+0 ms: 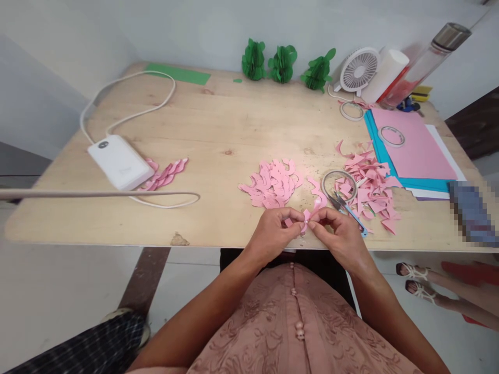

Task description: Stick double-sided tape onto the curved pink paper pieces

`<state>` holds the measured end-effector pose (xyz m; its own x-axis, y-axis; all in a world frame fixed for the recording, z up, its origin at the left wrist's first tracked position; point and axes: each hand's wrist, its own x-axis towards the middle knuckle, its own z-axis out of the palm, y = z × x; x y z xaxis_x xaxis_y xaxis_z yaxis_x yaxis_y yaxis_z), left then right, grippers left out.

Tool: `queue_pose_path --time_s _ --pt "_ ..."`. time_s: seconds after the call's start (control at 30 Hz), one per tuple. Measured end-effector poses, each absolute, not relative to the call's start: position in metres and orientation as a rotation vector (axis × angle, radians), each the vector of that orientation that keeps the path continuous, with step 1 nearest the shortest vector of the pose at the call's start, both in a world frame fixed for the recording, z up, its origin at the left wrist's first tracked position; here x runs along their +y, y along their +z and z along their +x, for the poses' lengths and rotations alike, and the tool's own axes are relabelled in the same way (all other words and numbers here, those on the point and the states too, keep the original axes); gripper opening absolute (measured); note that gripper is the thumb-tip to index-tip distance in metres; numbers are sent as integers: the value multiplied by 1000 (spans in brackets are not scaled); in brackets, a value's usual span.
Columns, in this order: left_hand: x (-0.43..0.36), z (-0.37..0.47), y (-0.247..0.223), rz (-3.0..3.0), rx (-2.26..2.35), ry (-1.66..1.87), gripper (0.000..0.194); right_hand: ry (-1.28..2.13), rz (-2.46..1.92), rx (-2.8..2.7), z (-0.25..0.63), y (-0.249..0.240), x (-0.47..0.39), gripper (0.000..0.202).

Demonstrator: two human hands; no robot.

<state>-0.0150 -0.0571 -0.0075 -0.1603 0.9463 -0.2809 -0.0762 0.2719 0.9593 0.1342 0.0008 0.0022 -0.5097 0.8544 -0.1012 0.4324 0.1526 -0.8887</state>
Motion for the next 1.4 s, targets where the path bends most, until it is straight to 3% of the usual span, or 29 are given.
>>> queue_pose_path --time_s 1.4 --pt "-59 -14 -9 944 1482 1117 10 1267 -1261 -2072 133 2 -4 7"
